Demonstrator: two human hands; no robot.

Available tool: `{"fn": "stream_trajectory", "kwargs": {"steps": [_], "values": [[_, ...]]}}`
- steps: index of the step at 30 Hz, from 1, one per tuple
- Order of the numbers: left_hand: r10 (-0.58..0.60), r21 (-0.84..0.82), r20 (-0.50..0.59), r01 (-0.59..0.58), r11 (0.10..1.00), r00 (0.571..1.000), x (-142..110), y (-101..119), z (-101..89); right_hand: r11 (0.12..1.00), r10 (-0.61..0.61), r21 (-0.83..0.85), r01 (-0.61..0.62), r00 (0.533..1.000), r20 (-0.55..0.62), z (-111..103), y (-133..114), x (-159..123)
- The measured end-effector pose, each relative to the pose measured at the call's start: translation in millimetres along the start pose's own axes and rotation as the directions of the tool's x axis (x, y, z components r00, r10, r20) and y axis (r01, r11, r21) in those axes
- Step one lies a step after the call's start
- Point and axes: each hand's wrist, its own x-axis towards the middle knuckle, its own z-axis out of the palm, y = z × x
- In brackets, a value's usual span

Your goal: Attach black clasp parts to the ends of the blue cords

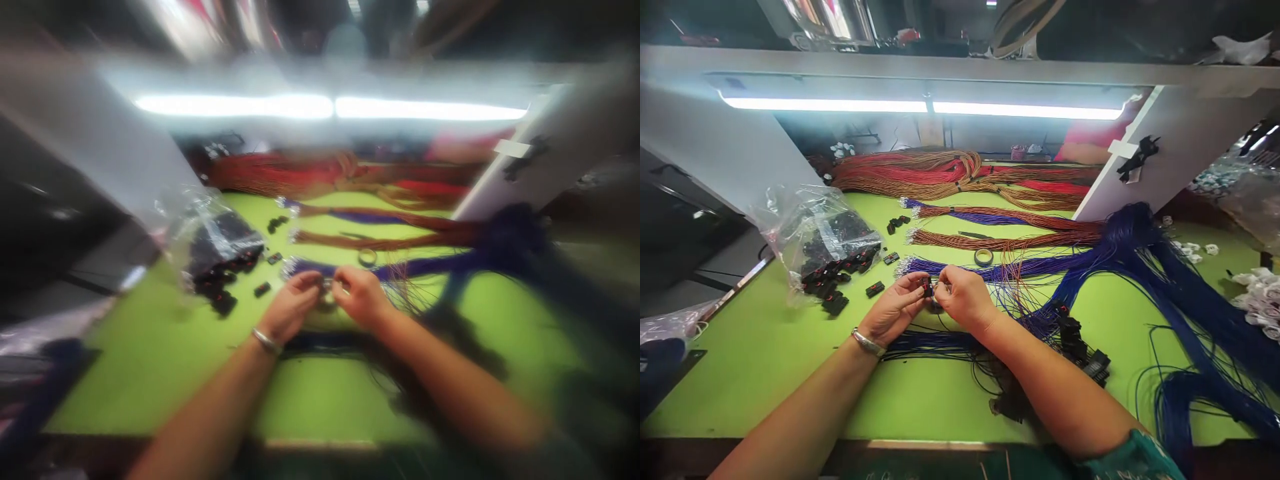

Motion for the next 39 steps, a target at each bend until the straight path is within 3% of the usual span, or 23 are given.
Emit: {"fn": "stream_trajectory", "kwargs": {"steps": [11,16,30,39], "values": [[-0.036,-0.026,0.002,0.036,0.999,0.999,0,3,-0.7,0.998,-0.065,-0.012,0.065,0.998,0.004,-4,2,0],[-0.021,-0.018,0.033,0.022,1.0,0.999,2,0,-5.3,0.997,0.018,0.07,-0.02,1.0,0.024,-3,1,1],[0.019,0.044,0.009,-0.02,0.999,1.0,2,0,-5.4,0.994,0.093,0.043,-0.096,0.994,0.065,2,3,3],[-0.014,0.067,0.005,0.014,0.998,1.0,-2,1,1.8,0.993,-0.084,-0.071,0.089,0.994,0.07,-1,2,-1]]}}
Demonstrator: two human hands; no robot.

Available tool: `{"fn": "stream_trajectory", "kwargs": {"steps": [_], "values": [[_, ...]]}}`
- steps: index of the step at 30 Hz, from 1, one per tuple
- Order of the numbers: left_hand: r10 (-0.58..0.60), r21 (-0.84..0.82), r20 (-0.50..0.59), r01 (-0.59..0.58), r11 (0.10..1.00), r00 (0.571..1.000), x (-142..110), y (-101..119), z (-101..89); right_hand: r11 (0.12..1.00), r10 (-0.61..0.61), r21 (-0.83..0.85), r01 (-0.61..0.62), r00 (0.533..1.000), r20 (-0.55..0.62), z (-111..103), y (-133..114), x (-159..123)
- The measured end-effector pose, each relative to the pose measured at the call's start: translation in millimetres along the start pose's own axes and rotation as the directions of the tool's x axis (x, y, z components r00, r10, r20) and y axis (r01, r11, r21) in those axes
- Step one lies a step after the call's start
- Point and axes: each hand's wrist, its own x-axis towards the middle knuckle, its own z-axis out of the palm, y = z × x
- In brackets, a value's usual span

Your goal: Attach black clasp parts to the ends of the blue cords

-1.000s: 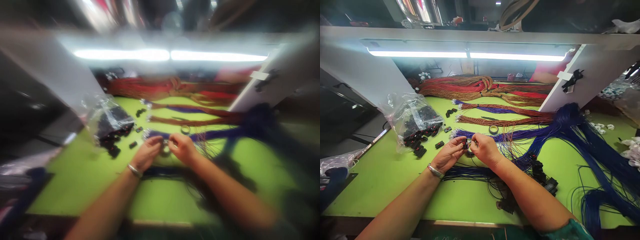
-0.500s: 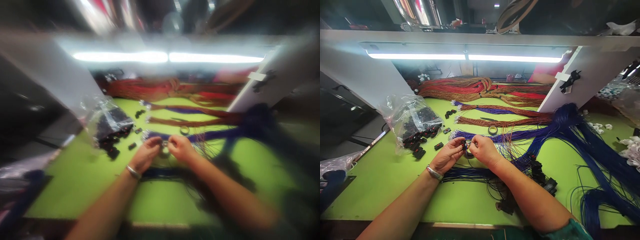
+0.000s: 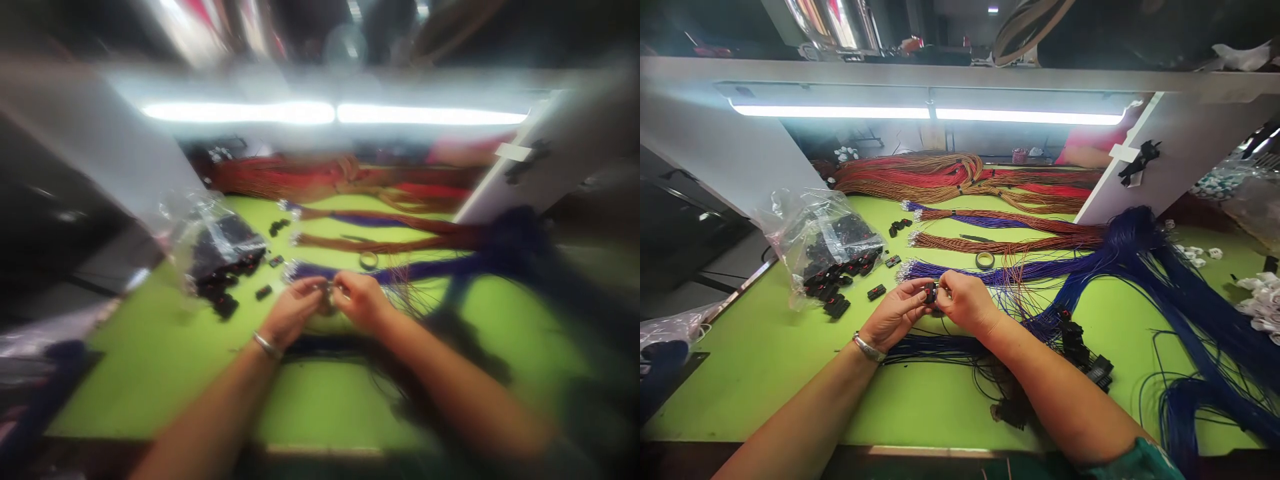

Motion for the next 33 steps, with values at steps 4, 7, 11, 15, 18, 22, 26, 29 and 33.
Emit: {"fn": "stream_trajectory", "kwargs": {"steps": [4,7,11,15,18,22,26,29,33], "values": [[-0.051,-0.018,0.033,0.051,0.999,0.998,-2,4,3.1,0.998,-0.057,-0.02,0.057,0.998,-0.009,1,3,-1],[-0.066,-0.01,0.061,0.067,0.998,0.996,-3,3,3.1,0.994,-0.098,-0.052,0.098,0.995,0.003,1,3,-2],[-0.063,0.0,0.075,0.063,0.998,0.995,-3,0,3.4,0.98,-0.162,-0.119,0.163,0.987,0.016,3,3,-3],[-0.03,0.026,0.051,0.029,0.999,0.998,-3,-3,4.5,0.983,-0.135,-0.125,0.135,0.991,0.009,9,3,-4],[-0.014,0.052,0.045,0.012,0.999,0.999,-3,-3,4.5,0.992,-0.086,-0.09,0.086,0.996,0.006,9,3,-4],[0.029,0.072,0.053,-0.033,0.997,0.998,-4,0,4.3,0.997,-0.073,-0.009,0.073,0.997,0.033,4,1,-4],[0.085,0.038,-0.001,-0.085,0.996,0.996,-3,3,3.7,0.995,-0.017,0.103,0.007,0.996,0.091,-7,-3,3],[0.093,-0.014,-0.062,-0.094,0.995,0.994,-2,6,2.6,0.993,0.058,0.088,-0.077,0.977,0.203,-22,1,28],[0.049,-0.05,-0.093,-0.054,0.997,0.994,-3,9,1.8,0.981,0.106,-0.19,-0.049,0.947,0.302,-32,21,84]]}}
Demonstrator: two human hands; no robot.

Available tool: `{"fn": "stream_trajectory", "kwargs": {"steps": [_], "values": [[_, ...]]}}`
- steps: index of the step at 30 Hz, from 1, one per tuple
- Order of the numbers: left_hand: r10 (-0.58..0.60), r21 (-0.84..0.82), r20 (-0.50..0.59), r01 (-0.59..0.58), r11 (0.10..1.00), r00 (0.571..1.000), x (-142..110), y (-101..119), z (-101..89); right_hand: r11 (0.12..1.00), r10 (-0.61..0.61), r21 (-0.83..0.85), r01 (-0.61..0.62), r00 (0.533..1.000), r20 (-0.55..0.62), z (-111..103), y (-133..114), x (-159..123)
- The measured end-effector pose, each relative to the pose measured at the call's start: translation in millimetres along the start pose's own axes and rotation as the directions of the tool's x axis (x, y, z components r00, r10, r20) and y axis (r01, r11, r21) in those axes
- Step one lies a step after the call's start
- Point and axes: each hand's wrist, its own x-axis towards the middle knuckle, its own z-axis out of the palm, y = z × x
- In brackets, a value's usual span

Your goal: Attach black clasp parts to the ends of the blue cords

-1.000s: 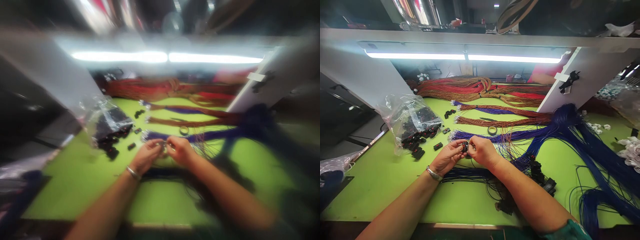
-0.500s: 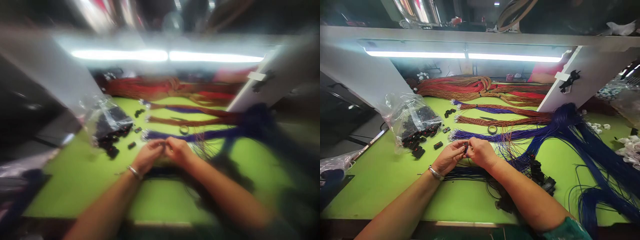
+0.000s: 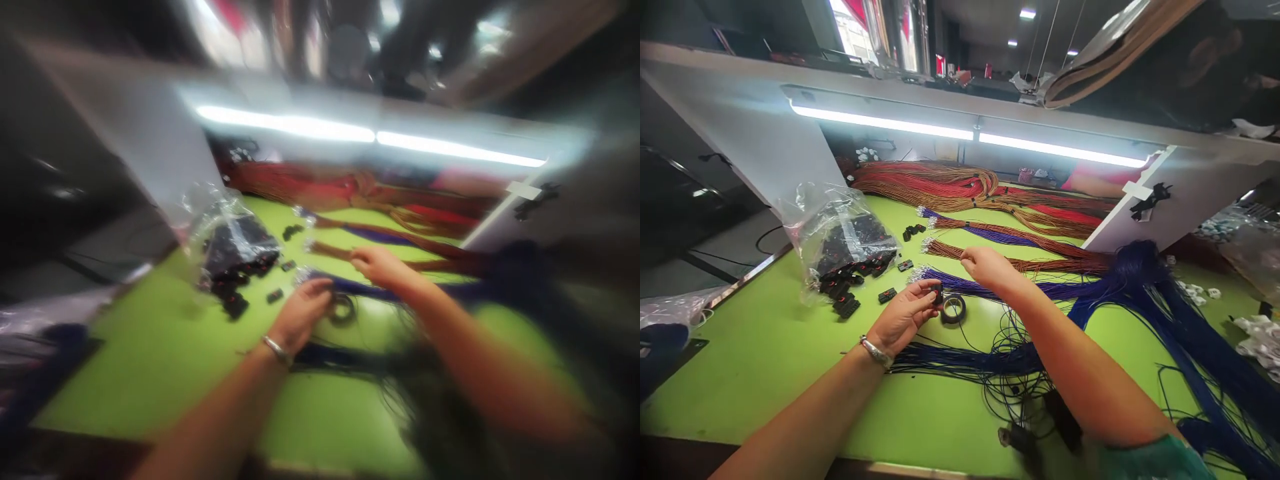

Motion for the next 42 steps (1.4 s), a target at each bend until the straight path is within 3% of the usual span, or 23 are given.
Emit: {"fn": "stream_trajectory", "kwargs": {"steps": [2,5,10,15,18,24,28,31,35,38,42], "values": [[-0.014,0.008,0.007,0.013,1.0,1.0,-1,0,0.2,0.989,0.053,-0.142,-0.044,0.997,0.057,3,10,28],[-0.019,0.014,0.009,0.019,1.0,1.0,-2,-1,-0.2,0.969,0.135,-0.211,-0.127,0.99,0.026,25,19,59],[-0.036,0.03,0.009,0.035,0.999,0.999,1,-5,-4.4,0.953,0.185,-0.229,-0.197,0.98,-0.071,59,28,77],[-0.036,0.05,0.027,0.035,0.998,0.999,2,-6,-7.3,0.969,0.153,-0.189,-0.16,0.987,-0.051,47,38,82],[-0.032,0.055,0.026,0.031,0.998,0.999,2,-6,-7.7,0.97,0.151,-0.179,-0.166,0.984,-0.095,35,36,81],[0.0,0.071,0.007,-0.001,0.997,1.0,4,-6,-8.0,0.98,0.124,-0.126,-0.154,0.968,-0.218,16,16,65],[0.015,0.084,0.0,-0.015,0.996,1.0,4,-7,-8.7,0.995,0.026,0.101,0.005,0.953,-0.302,3,-10,46],[0.016,0.069,0.01,-0.017,0.997,1.0,4,-8,-9.1,0.921,0.048,0.383,0.064,0.96,-0.276,-3,-33,26],[0.039,0.072,0.04,-0.041,0.997,0.998,2,-6,-6.9,0.768,0.119,0.641,0.009,0.981,-0.156,-7,-45,-6],[0.064,0.069,0.076,-0.069,0.995,0.995,-1,-3,-2.0,0.749,0.136,0.663,-0.003,0.979,-0.15,-1,-39,-29],[0.063,0.005,0.108,-0.064,0.998,0.992,-4,0,3.8,0.82,0.129,0.571,0.033,0.962,-0.241,21,-29,-52]]}}
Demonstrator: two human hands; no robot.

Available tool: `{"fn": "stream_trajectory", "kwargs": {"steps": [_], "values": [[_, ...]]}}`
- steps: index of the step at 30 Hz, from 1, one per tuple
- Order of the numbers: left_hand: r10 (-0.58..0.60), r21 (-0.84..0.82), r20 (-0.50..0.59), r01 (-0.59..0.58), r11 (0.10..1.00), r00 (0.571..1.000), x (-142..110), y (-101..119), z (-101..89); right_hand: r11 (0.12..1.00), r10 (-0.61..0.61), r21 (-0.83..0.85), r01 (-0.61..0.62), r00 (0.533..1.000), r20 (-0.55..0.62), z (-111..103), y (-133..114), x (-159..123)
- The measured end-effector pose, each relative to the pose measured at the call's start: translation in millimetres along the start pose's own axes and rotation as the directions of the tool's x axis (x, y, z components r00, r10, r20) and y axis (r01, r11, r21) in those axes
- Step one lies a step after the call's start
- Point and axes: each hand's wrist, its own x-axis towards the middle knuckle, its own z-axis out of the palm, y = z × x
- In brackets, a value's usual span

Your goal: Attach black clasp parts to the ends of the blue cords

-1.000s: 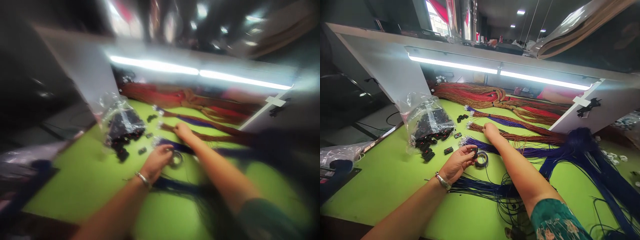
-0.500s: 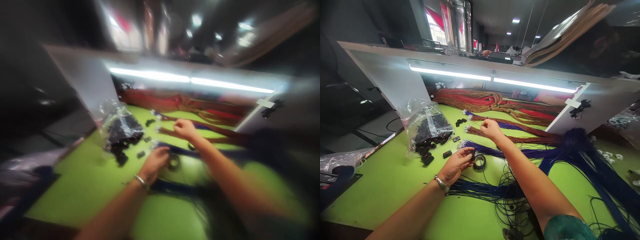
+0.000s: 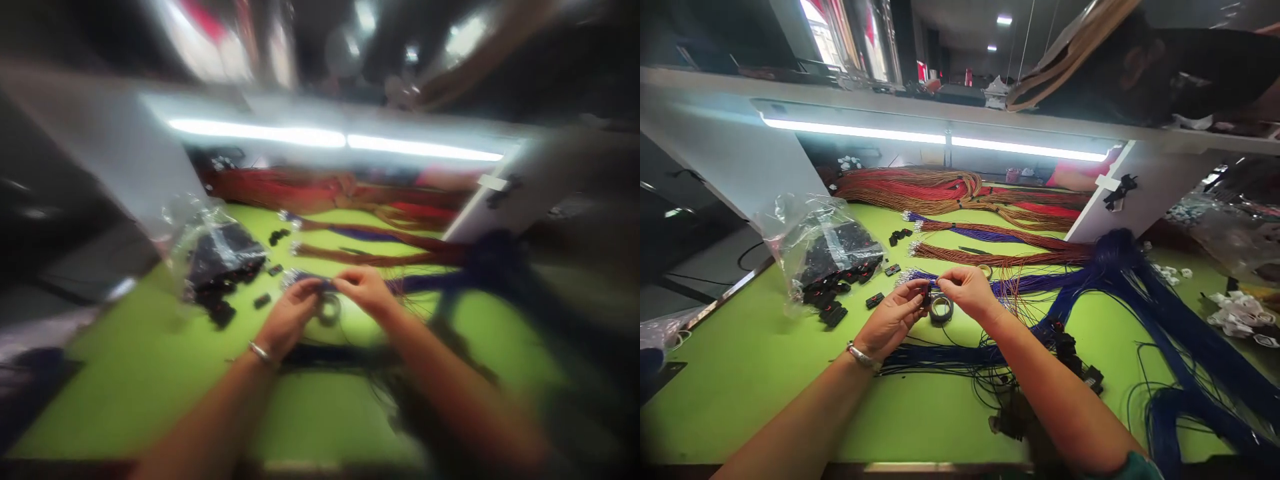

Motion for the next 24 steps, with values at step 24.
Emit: {"fn": "stream_trajectory", "kwargs": {"steps": [24], "values": [[-0.128,-0.042,0.04,0.129,0.991,0.991,4,-9,-11.0,0.549,-0.449,-0.767,0.332,0.891,0.064,10,19,-25]]}}
